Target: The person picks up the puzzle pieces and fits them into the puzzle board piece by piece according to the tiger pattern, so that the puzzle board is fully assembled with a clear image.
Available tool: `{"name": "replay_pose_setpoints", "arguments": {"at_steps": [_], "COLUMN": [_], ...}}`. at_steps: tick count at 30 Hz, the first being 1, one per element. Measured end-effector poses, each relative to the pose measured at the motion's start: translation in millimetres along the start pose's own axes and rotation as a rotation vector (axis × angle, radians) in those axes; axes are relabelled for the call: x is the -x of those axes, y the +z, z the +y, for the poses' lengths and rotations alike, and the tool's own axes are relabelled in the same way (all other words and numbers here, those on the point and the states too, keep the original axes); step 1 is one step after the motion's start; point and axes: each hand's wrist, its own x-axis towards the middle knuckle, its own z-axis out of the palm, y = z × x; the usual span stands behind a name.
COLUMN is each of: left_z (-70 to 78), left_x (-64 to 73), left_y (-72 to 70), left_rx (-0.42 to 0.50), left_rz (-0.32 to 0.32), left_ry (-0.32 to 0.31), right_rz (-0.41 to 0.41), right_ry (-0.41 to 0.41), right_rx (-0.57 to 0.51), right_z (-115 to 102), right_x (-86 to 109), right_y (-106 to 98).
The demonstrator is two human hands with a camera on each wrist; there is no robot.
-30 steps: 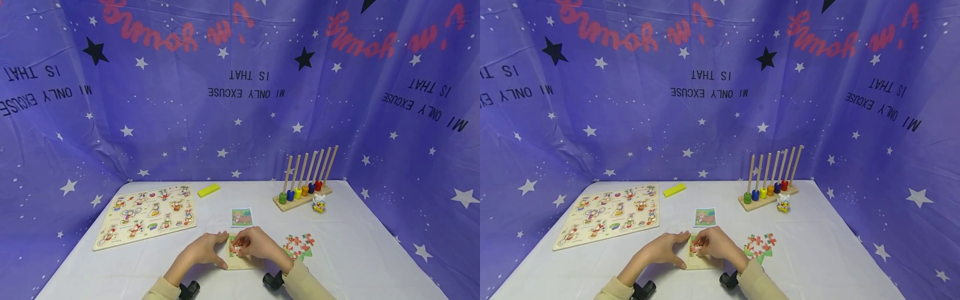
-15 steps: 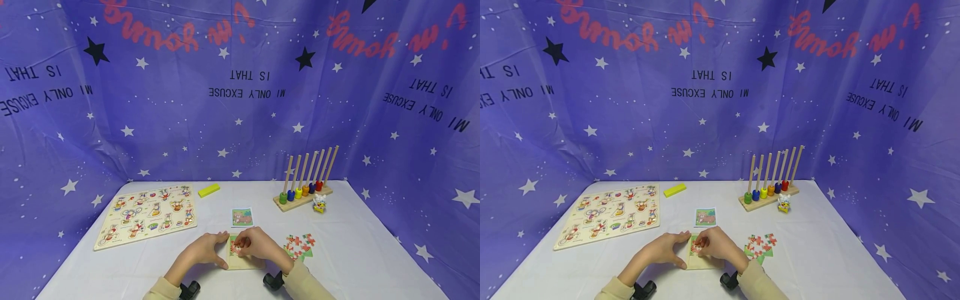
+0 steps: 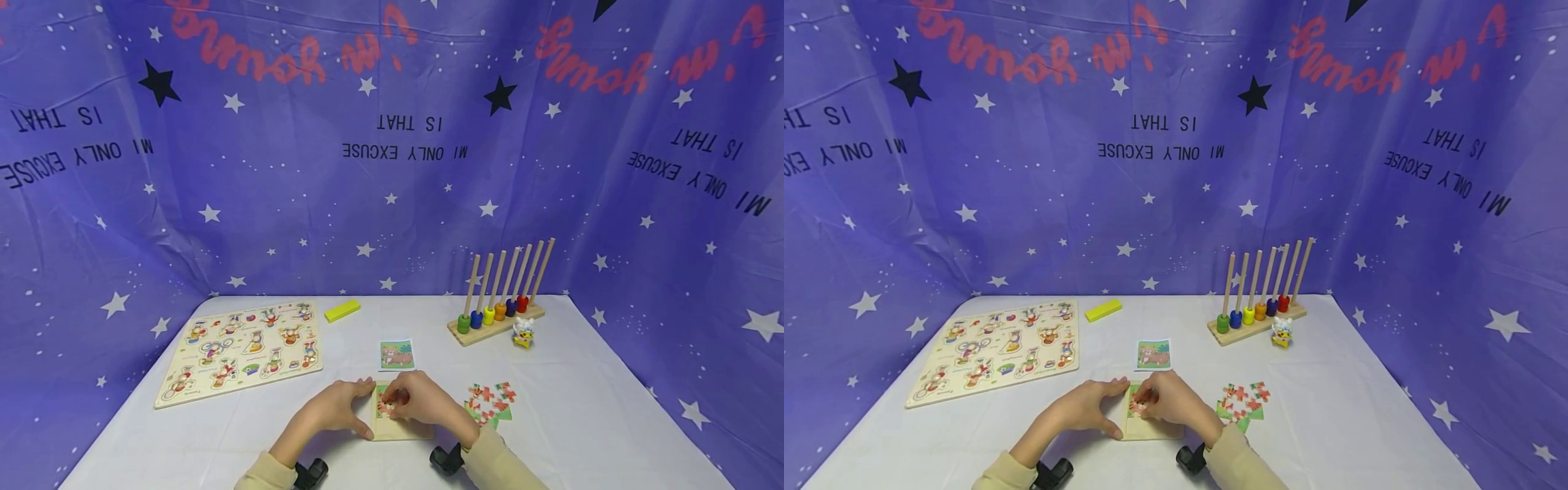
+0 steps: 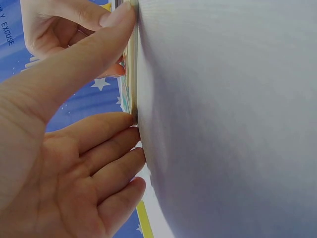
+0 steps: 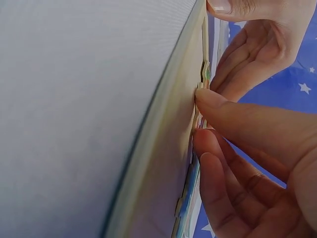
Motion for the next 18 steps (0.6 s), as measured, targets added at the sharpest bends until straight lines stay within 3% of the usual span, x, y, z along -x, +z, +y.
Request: {"name": "replay_pose_setpoints", "arguments": {"at_steps": [18], "left_z": [-0.7], "left_x": [-0.3], "left_y": [1.0], "left_rx": [-0.01], "left_rz": [0.003], "left_ry": [0.002], "right_rz": [-0.003], "right_ry": [-0.027], "right_rx": [0.006], "right_z": [3.4], "right_x": [-2.5], "right_y": [2.1]}}
